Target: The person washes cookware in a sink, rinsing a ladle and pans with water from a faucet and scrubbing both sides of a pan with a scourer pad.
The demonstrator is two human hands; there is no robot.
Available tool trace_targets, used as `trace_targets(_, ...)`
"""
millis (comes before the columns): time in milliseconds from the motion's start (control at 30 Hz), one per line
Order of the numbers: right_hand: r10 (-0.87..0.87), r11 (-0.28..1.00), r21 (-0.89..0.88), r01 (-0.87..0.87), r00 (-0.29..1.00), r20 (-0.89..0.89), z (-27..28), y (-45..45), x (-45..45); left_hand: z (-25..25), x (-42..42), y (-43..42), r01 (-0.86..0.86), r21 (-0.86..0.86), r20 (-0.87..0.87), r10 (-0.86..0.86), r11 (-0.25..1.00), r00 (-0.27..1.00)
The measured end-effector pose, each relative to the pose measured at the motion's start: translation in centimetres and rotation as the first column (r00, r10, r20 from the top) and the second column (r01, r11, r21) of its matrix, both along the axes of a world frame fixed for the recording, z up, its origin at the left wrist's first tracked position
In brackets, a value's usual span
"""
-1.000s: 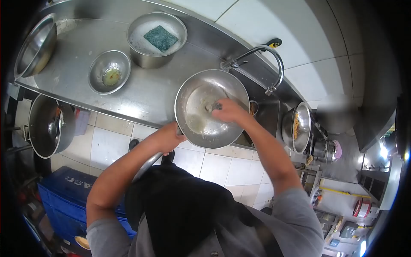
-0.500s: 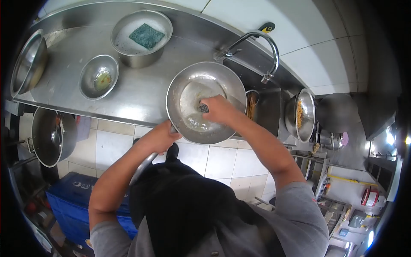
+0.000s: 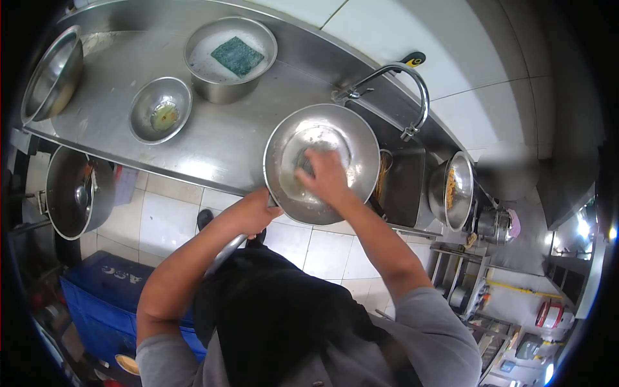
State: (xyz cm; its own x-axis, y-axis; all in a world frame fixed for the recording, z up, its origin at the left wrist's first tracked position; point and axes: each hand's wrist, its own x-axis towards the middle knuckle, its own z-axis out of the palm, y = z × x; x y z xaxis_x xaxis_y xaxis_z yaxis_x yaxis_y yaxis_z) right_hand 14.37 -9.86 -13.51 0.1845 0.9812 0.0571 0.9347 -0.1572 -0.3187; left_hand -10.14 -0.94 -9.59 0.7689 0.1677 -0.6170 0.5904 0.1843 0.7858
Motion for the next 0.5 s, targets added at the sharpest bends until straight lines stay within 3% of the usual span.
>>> trace_targets(33,-0.113,0.990,0.099,0.103,0.988,0.101,-0.7,0.7,0.6,0.3,0.1,-0.2,-0.002,-0.005,-0.009,0.002,1.000,1.000)
trace_targets(67,-0.217,0.930,0.329,0.166,0.968,0.126,-1.4,1.9,0.3,0.7,0.3,-0.1,0.007,0.002,-0.012,-0.007,1.000,1.000)
trace_targets(100,-0.219,0.928,0.332,0.168,0.968,0.121,-1.4,1.7,0.1,1.0,0.5,0.2,0.011,0.016,-0.011,-0.011,1.000,1.000)
trace_targets(133,0.119,0.969,0.207,-0.136,0.989,0.093,-1.4,1.3,-0.3,0.9,0.7,0.3,0.011,0.022,-0.015,-0.011,1.000,1.000)
trace_targets(167,0.430,0.898,0.093,-0.429,0.903,0.018,-1.2,0.7,-0.8,0.6,0.6,0.1,0.005,0.021,-0.015,-0.004,1.000,1.000)
trace_targets(200,0.401,0.901,-0.196,-0.386,0.915,0.038,-0.3,1.9,0.8,0.4,0.6,-0.1,0.005,0.021,-0.013,-0.005,1.000,1.000)
trace_targets(233,0.014,0.992,-0.129,-0.008,0.999,0.051,0.5,2.8,1.7,0.4,0.7,-0.2,0.017,0.024,-0.015,-0.017,1.000,1.000)
trace_targets(300,-0.323,0.929,0.250,0.272,0.927,0.191,-2.2,3.3,1.4,0.7,0.9,-0.2,-0.003,0.038,-0.047,0.004,0.999,0.999)
trace_targets(333,-0.333,0.924,0.261,0.279,0.924,0.188,-2.7,2.8,1.4,0.8,0.9,-0.2,0.005,0.050,-0.046,-0.003,0.999,0.999)
trace_targets(367,0.114,0.976,0.166,-0.137,0.983,0.143,-2.4,2.0,0.7,0.9,0.8,-0.2,0.011,0.030,-0.034,-0.010,0.999,0.999)
trace_targets(400,0.539,0.834,0.100,-0.542,0.840,0.064,-2.3,2.0,0.3,1.0,0.8,0.1,0.015,0.012,-0.024,-0.014,1.000,1.000)
trace_targets(433,0.536,0.834,0.112,-0.540,0.841,0.069,-2.3,3.4,0.7,1.1,0.8,0.3,0.017,0.025,-0.026,-0.016,1.000,1.000)
trace_targets(467,0.098,0.947,0.300,-0.113,0.993,0.065,-2.6,5.3,1.5,1.2,0.8,0.4,0.030,0.026,-0.033,-0.030,0.999,0.999)
trace_targets(500,-0.349,0.829,0.456,0.323,0.937,-0.029,-2.3,6.8,1.4,1.3,0.9,0.4,0.041,0.027,-0.041,-0.040,0.999,0.998)
